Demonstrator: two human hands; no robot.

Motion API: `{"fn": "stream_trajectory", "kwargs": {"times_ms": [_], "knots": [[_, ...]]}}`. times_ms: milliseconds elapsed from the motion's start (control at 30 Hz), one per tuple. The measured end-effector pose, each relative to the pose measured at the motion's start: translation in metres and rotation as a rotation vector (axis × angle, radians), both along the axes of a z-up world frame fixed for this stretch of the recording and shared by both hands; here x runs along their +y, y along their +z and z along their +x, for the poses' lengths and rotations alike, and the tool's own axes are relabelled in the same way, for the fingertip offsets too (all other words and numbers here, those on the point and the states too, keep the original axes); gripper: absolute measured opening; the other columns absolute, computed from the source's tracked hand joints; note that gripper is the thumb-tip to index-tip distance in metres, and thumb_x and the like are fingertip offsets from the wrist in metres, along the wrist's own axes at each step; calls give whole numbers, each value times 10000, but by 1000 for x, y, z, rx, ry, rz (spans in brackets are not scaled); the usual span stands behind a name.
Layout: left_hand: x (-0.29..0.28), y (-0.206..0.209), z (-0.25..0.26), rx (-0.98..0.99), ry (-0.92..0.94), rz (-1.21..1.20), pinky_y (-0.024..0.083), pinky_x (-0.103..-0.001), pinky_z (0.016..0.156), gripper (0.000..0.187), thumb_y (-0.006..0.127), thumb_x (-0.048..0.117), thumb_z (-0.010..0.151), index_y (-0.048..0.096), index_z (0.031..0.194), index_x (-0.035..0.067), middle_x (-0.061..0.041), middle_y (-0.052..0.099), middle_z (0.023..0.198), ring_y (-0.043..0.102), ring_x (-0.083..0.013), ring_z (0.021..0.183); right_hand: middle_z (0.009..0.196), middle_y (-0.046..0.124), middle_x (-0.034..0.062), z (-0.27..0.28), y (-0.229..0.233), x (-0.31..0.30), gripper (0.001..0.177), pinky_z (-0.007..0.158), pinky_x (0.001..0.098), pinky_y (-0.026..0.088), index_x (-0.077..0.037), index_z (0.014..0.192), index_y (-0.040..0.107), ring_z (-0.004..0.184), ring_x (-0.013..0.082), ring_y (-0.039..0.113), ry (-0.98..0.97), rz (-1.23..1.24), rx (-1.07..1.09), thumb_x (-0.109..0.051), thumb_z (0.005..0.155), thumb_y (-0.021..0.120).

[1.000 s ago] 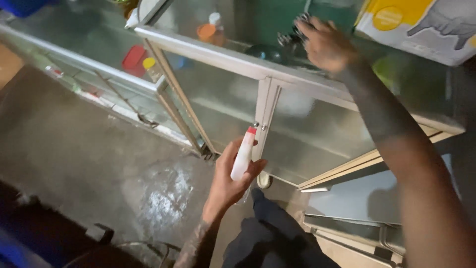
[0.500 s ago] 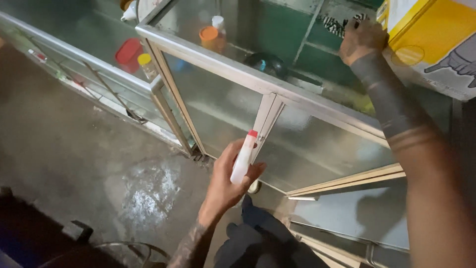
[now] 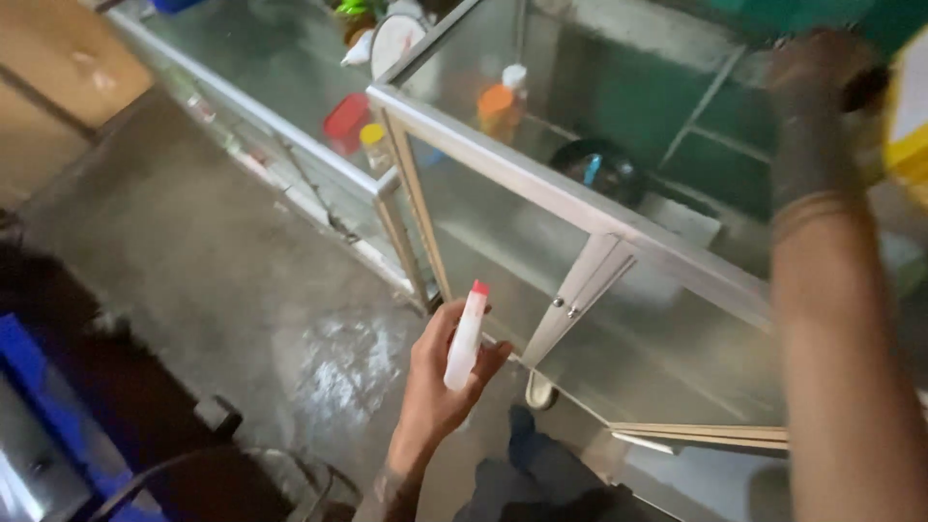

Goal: The person cleans a glass display cabinet and a nearby countertop. They spray a cleaning solution onto the glass and wipe it with a patterned cloth, then switch to a pink cloth to wipe the countertop surface.

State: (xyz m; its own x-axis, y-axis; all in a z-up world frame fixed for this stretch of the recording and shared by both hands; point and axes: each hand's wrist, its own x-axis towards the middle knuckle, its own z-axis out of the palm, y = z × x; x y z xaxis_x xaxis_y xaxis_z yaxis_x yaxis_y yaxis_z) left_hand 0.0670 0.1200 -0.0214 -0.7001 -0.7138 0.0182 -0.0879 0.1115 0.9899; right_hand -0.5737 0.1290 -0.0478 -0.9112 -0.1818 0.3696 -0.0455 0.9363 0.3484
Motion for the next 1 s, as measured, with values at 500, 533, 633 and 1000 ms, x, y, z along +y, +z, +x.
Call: {"fn": "stream_trajectory", "kwargs": {"times_ms": [500,533,633,1000], "knots": [[-11,13,-93,116,-147,-132,490,-290,690,440,755,257,883,631,1281,117,-32,680,947,662,-141,744,1668,290,156,190,74,3,636,983,637,503,-294,1630,279,1346,509,432,1178,24,-592,-240,1019,444],[-10,14,-94,81,-145,-135,485,-299,686,475,769,282,869,628,1295,128,-38,681,962,669,-153,743,1578,394,128,187,87,-2,643,898,529,490,-266,1613,317,1266,391,517,906,-384,-791,-452,1009,430],[-10,16,-91,73,-132,-147,483,-296,674,487,778,293,865,623,1294,122,-43,673,971,681,-157,739,1448,511,144,76,39,-15,556,813,510,510,-171,1505,451,1142,386,590,714,-480,-591,-364,993,548],[-29,-7,-77,16,64,-384,483,-357,752,552,756,371,887,580,1314,68,-111,671,1156,645,-255,945,1415,461,358,197,74,-65,635,930,632,509,-60,1548,335,1196,601,527,871,92,-538,-131,951,541]]}}
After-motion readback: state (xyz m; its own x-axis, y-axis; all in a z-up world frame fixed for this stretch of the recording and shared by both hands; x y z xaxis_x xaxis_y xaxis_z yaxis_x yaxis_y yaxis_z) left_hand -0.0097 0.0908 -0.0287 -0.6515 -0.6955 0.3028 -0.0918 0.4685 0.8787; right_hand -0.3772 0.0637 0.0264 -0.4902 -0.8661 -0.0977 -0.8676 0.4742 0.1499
